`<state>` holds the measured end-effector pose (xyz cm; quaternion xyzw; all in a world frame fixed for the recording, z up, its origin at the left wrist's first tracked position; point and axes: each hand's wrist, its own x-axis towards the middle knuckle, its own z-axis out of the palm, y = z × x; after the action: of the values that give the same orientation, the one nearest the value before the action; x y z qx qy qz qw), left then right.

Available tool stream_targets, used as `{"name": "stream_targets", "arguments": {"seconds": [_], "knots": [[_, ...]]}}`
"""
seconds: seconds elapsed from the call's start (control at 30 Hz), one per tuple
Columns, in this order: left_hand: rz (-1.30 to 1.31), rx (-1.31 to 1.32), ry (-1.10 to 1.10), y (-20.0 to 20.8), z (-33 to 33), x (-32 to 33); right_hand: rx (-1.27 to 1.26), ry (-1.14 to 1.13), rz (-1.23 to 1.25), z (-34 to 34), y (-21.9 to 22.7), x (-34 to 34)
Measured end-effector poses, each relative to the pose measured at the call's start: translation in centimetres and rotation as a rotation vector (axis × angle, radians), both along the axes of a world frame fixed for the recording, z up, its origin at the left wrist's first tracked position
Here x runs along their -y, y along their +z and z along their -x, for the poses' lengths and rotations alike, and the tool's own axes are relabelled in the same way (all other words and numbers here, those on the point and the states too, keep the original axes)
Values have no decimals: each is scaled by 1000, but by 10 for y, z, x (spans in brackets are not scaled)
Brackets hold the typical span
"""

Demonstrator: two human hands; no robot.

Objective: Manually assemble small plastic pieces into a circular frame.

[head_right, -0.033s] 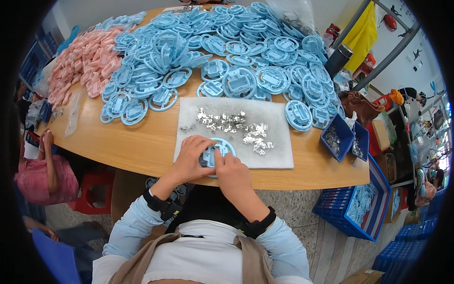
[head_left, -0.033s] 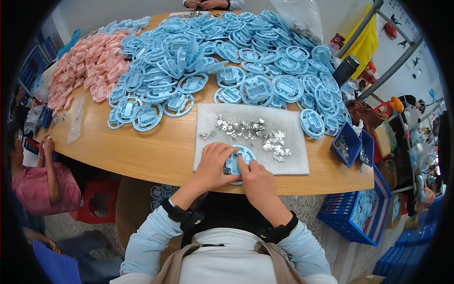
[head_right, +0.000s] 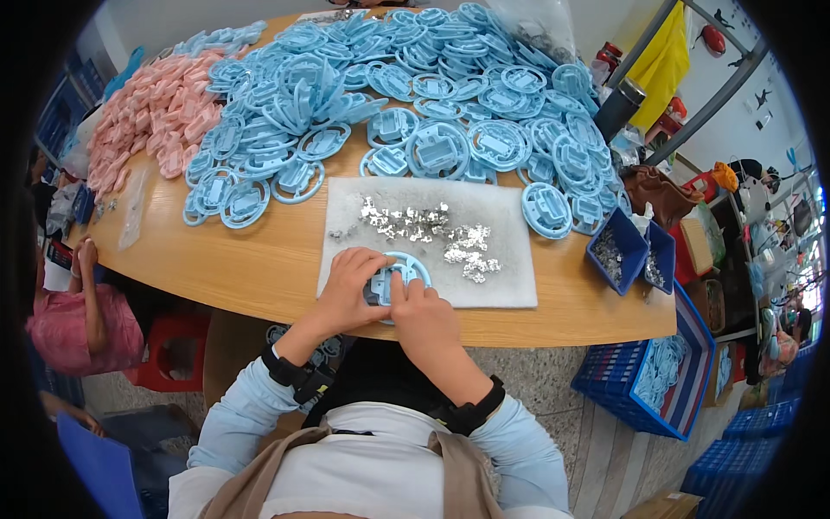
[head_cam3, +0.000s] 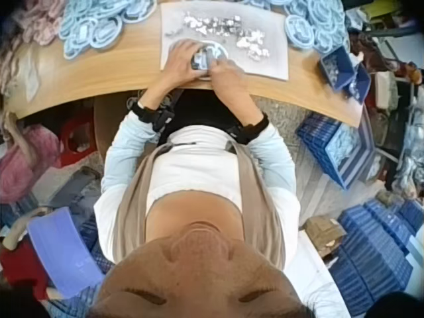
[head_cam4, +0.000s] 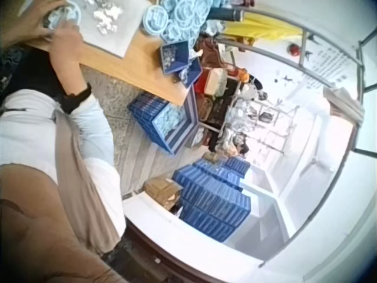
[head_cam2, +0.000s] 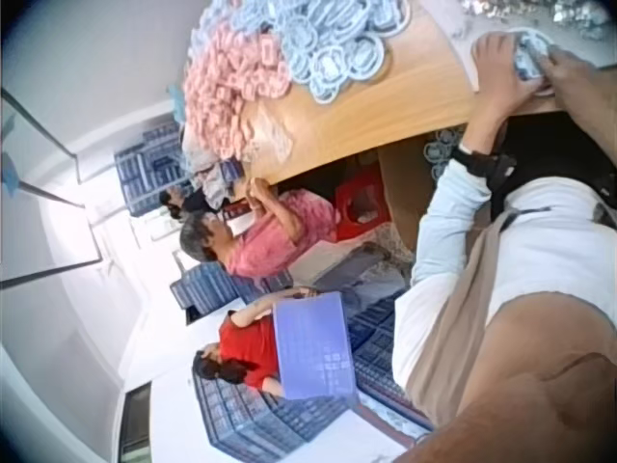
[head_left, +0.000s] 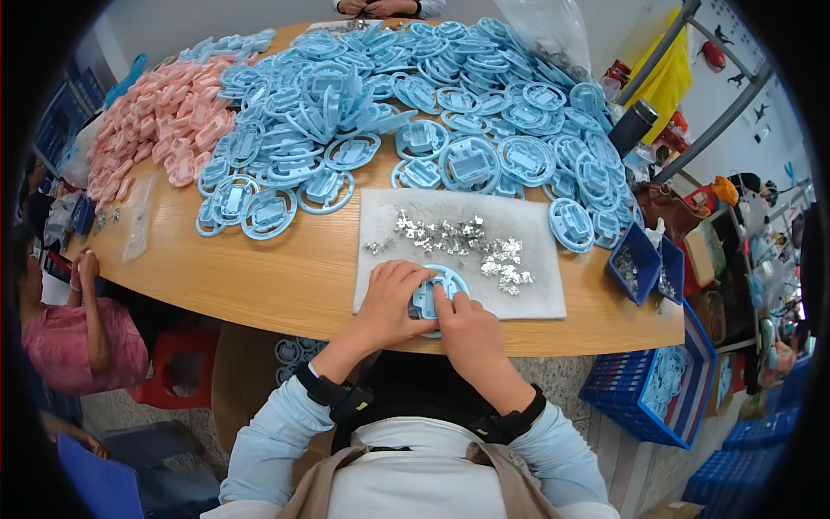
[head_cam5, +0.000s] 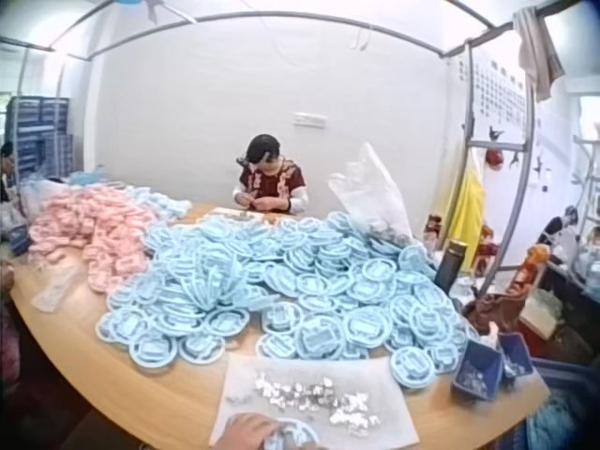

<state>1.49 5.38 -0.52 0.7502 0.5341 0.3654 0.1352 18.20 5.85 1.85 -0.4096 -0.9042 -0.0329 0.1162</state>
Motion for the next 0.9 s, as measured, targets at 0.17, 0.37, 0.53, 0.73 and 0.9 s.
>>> {"name": "stream_targets", "arguments": {"seconds": [0.17,0.37,0.53,0.73,0.9], "knots": [[20,-22,-14,-4,0,-7,117,15,-43,6,-4,-4],[-47,184,9,12,-7,14,-539,-121,108,-23,-4,-7],[176,608,-16,16,-16,38,-1116,-54,965,-34,-22,-6],[929,879,-143,29,13,24,-1021,-64,919,-39,-12,10],[1046,876,-144,34,21,18,-970,-33,942,-40,-5,11]]}}
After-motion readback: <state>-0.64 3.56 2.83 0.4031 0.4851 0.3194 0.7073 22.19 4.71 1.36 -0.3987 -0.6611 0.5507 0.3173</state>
